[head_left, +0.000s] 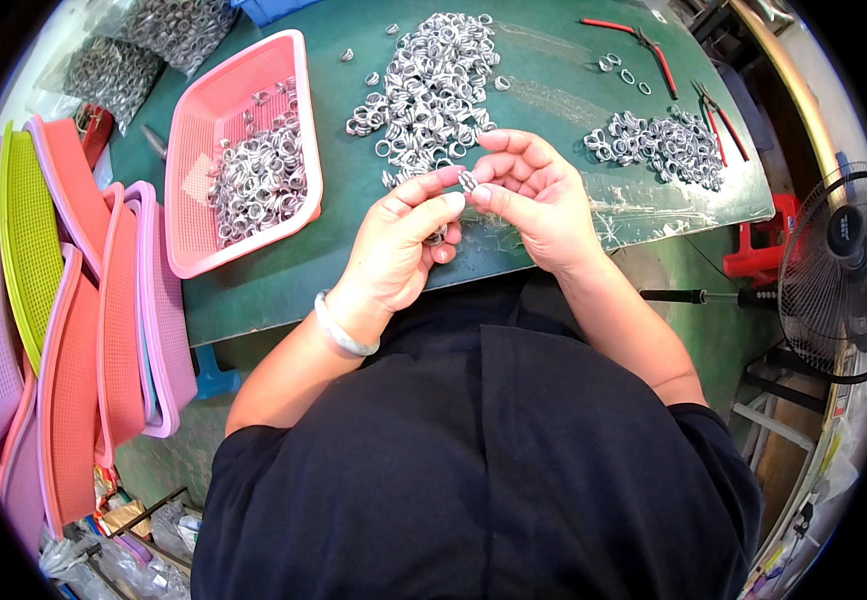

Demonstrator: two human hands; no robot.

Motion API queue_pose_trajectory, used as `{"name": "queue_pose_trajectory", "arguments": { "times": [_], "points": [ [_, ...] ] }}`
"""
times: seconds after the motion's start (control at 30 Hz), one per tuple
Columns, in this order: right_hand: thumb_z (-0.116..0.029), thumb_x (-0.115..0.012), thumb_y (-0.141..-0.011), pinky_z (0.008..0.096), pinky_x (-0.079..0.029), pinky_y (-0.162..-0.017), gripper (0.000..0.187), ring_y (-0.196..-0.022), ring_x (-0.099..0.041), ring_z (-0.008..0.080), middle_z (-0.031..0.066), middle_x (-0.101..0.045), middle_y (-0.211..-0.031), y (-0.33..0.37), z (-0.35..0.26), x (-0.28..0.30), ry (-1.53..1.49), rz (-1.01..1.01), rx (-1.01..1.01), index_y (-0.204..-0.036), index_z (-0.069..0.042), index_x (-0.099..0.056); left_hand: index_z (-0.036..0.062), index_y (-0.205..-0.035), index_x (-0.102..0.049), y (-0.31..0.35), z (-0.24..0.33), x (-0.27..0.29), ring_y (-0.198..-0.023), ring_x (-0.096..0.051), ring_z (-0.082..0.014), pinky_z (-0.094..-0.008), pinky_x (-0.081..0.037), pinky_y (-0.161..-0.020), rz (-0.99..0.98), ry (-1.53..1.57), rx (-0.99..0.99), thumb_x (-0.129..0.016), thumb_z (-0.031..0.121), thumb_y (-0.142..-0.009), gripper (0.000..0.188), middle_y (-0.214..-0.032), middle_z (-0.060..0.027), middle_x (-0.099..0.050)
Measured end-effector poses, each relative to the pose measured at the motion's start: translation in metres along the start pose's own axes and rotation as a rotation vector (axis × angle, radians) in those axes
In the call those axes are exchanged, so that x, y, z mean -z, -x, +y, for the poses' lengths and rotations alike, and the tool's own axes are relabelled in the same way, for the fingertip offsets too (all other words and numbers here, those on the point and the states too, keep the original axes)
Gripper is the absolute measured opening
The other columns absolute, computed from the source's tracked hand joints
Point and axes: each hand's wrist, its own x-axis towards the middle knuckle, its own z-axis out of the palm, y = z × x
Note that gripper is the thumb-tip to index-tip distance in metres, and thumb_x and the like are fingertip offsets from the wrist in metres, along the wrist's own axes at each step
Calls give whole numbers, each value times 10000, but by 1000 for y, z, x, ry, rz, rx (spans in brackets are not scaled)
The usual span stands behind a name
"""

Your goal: The person joins small metal rings together by hand and with pliers, then places the assembled components into a bin.

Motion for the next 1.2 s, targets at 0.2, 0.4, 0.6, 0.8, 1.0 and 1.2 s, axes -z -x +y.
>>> {"name": "queue_pose_trajectory", "arguments": {
  "times": [0.2, 0.4, 0.6, 0.8, 1.0, 1.2],
  "points": [
    [61, -600, -776, 263, -462, -813, 400, -877, -563, 128, 77, -582, -916, 6, 3, -4, 7, -15, 36, -1145, 18, -452, 26, -1036, -597, 1, -5, -3, -584, -464, -36, -156, -352, -482, 40, -159, -139, -654, 102, -799, 255, -762, 17, -570],
    [69, -583, -785, 264, -459, -813, 391, -887, -559, 130, 73, -576, -922, 10, 2, -6, 40, -19, 54, -1149, 10, -451, 18, -1019, -611, 3, -5, -3, -573, -454, -31, -156, -348, -484, 21, -203, -197, -645, 80, -805, 225, -750, 23, -565],
    [77, -570, -789, 261, -455, -816, 393, -888, -558, 129, 74, -571, -927, 12, 3, -8, 45, -23, 76, -1155, 5, -445, 17, -1048, -601, 4, -4, -1, -594, -463, -36, -154, -346, -486, 11, -268, -232, -601, 30, -819, 230, -780, 12, -571],
    [59, -570, -796, 256, -460, -796, 396, -880, -560, 127, 78, -567, -931, 13, 2, -9, 30, 7, 65, -1163, 5, -431, 14, -1051, -600, 5, -5, 0, -590, -449, -30, -158, -345, -492, 1, -339, -299, -600, 22, -816, 235, -754, 26, -545],
    [9, -576, -818, 253, -466, -764, 398, -859, -570, 131, 85, -576, -920, 12, -3, -8, 10, 5, -76, -1179, 7, -409, 20, -1074, -599, 6, -7, 2, -600, -432, -19, -154, -344, -512, 5, -507, -405, -599, -17, -803, 274, -732, 42, -509],
    [10, -581, -816, 263, -460, -791, 430, -867, -570, 137, 96, -585, -943, 12, -1, -11, 14, -24, -35, -1199, 4, -386, 23, -1061, -606, 6, -9, 5, -670, -450, -14, -159, -386, -593, -7, -612, -499, -628, 12, -781, 281, -771, 42, -527]
  ]
}}
